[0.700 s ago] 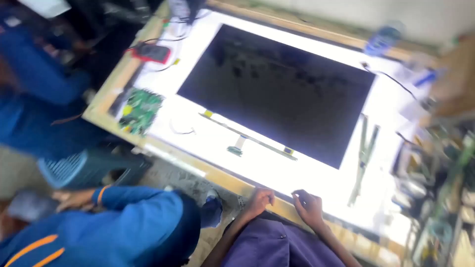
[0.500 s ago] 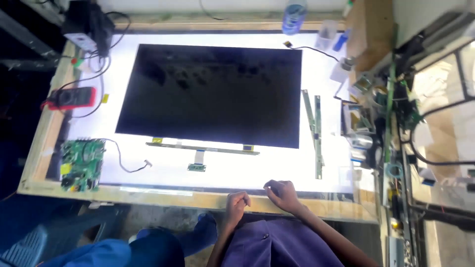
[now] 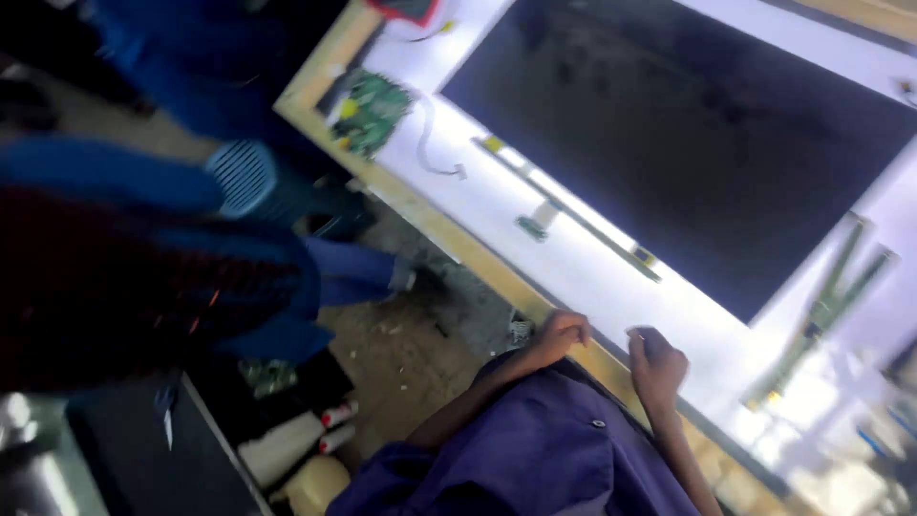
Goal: Repairing a TV panel by aligning components on a light table and carefully peeling/applying strips along the edges.
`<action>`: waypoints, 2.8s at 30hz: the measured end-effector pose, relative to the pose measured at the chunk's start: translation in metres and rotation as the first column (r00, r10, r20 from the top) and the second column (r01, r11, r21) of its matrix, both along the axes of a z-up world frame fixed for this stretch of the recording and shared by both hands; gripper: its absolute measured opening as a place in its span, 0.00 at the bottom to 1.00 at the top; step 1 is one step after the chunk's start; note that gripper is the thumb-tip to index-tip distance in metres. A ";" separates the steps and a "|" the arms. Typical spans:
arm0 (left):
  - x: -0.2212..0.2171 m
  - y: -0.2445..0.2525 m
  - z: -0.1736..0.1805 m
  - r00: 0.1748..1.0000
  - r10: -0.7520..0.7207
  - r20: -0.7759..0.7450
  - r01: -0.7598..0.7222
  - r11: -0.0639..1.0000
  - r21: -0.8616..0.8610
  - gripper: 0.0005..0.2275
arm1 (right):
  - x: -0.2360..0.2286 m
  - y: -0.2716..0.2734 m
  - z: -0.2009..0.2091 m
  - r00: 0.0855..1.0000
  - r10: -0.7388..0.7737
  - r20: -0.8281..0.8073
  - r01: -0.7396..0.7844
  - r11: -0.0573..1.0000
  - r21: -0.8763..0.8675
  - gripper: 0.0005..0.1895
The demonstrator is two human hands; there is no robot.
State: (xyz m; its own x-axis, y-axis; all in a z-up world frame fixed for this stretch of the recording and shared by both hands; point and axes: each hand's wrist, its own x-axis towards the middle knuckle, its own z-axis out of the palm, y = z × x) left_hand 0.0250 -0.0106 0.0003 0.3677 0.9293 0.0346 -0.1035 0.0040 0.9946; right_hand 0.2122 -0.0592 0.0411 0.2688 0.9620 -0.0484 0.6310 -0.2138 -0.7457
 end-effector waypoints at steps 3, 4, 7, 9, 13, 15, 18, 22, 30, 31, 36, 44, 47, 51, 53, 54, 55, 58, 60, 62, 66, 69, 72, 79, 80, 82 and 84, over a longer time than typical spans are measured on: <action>-0.013 -0.007 0.000 0.979 -0.062 -0.196 0.032 0.988 -0.150 0.11 | -0.010 -0.001 0.005 0.999 0.014 0.042 -0.012 0.998 -0.056 0.15; -0.021 -0.011 0.015 0.979 -0.013 -0.202 -0.017 0.989 -0.147 0.11 | -0.011 -0.002 0.000 0.997 0.064 0.036 -0.062 0.997 -0.052 0.15; -0.033 -0.029 0.043 0.948 0.003 -0.318 -0.060 0.984 -0.168 0.12 | 0.005 -0.002 -0.014 0.973 0.230 0.011 -0.230 0.972 0.049 0.15; -0.047 -0.045 0.043 0.934 0.082 -0.347 -0.134 0.983 -0.129 0.12 | 0.008 0.000 -0.025 0.942 0.335 0.037 -0.336 0.925 0.180 0.11; -0.074 -0.085 0.059 0.899 0.292 -0.326 -0.342 0.934 -0.105 0.12 | 0.013 0.011 -0.022 0.920 0.386 0.069 -0.391 0.916 0.087 0.13; -0.082 -0.098 0.053 0.839 0.318 -0.442 -0.442 0.871 -0.213 0.10 | 0.017 0.011 -0.013 0.915 0.404 -0.020 -0.402 0.914 0.060 0.15; -0.080 -0.105 0.070 0.838 0.310 -0.449 -0.453 0.855 -0.254 0.09 | 0.012 0.009 0.000 0.934 0.355 -0.031 -0.355 0.935 0.022 0.15; -0.091 -0.104 0.045 0.883 0.228 -0.411 -0.286 0.954 -0.084 0.08 | 0.006 0.016 -0.034 0.939 0.332 0.095 -0.340 0.935 0.101 0.14; -0.133 -0.097 -0.008 0.912 0.071 -0.405 -0.233 0.901 -0.367 0.08 | -0.029 0.010 -0.021 0.986 0.163 -0.038 -0.161 0.985 0.053 0.12; -0.137 -0.095 -0.013 0.918 0.008 -0.396 -0.167 0.915 -0.369 0.08 | -0.030 0.001 -0.016 0.995 0.095 -0.028 -0.093 0.994 0.053 0.12; -0.153 -0.076 0.013 0.911 -0.129 -0.392 -0.063 0.895 -0.441 0.11 | -0.037 -0.026 0.012 0.969 -0.090 -0.229 0.082 0.996 -0.041 0.13; -0.160 -0.046 0.027 0.858 -0.251 -0.448 0.063 0.917 -0.393 0.12 | 0.045 -0.073 0.008 0.865 -0.440 -0.243 0.452 0.892 -0.007 0.13; -0.152 -0.041 0.032 0.854 -0.247 -0.457 0.066 0.925 -0.375 0.12 | 0.082 -0.079 0.005 0.831 -0.524 -0.186 0.533 0.846 -0.001 0.12; -0.136 -0.040 0.052 0.842 -0.227 -0.489 0.002 0.909 -0.417 0.12 | 0.129 -0.081 0.004 0.756 -0.652 0.058 0.651 0.758 0.031 0.10; -0.134 -0.037 0.040 0.845 -0.216 -0.490 0.001 0.916 -0.402 0.12 | 0.149 -0.073 0.005 0.712 -0.681 0.170 0.662 0.732 0.158 0.11; -0.136 -0.037 0.035 0.845 -0.208 -0.492 0.000 0.921 -0.389 0.11 | 0.157 -0.070 0.004 0.649 -0.710 0.273 0.652 0.704 0.281 0.14; -0.133 -0.036 0.036 0.843 -0.204 -0.498 -0.006 0.922 -0.388 0.11 | 0.165 -0.064 0.002 0.653 -0.708 0.268 0.651 0.706 0.278 0.14; -0.125 -0.034 0.037 0.820 -0.196 -0.538 -0.049 0.912 -0.408 0.11 | 0.189 -0.044 -0.005 0.530 -0.697 0.482 0.641 0.702 0.310 0.34; -0.122 -0.034 0.036 0.829 -0.199 -0.523 -0.029 0.918 -0.396 0.12 | 0.199 -0.033 -0.013 0.413 -0.600 0.685 0.624 0.735 0.267 0.39; -0.119 -0.032 0.041 0.829 -0.186 -0.528 -0.039 0.921 -0.387 0.12 | 0.205 -0.030 -0.023 0.424 -0.596 0.682 0.623 0.738 0.258 0.34; -0.111 -0.030 0.055 0.832 -0.175 -0.526 -0.032 0.932 -0.362 0.12 | 0.207 -0.031 -0.029 0.465 -0.666 0.583 0.553 0.733 0.396 0.25; -0.109 -0.027 0.056 0.833 -0.164 -0.528 0.022 0.964 -0.265 0.12 | 0.183 -0.033 -0.002 0.653 -0.673 0.348 0.553 0.737 0.388 0.24; -0.091 -0.018 0.088 0.868 -0.171 -0.466 0.135 0.985 -0.111 0.11 | 0.134 -0.028 0.060 0.816 -0.571 0.091 0.524 0.796 0.302 0.23; -0.012 0.009 0.172 0.882 -0.238 -0.407 0.375 0.878 0.298 0.07 | 0.032 -0.015 0.109 0.951 -0.273 -0.145 0.307 0.891 0.335 0.29; -0.001 0.009 0.174 0.886 -0.188 -0.424 0.361 0.853 0.377 0.06 | 0.015 -0.016 0.116 0.956 -0.237 -0.174 0.283 0.902 0.327 0.30; 0.012 0.012 0.167 0.887 -0.128 -0.443 0.343 0.825 0.449 0.06 | -0.011 -0.016 0.121 0.959 -0.191 -0.209 0.251 0.915 0.315 0.31; 0.017 0.013 0.149 0.780 0.067 -0.622 0.373 0.749 0.548 0.04 | -0.027 -0.019 0.120 0.970 -0.143 -0.197 0.198 0.934 0.296 0.30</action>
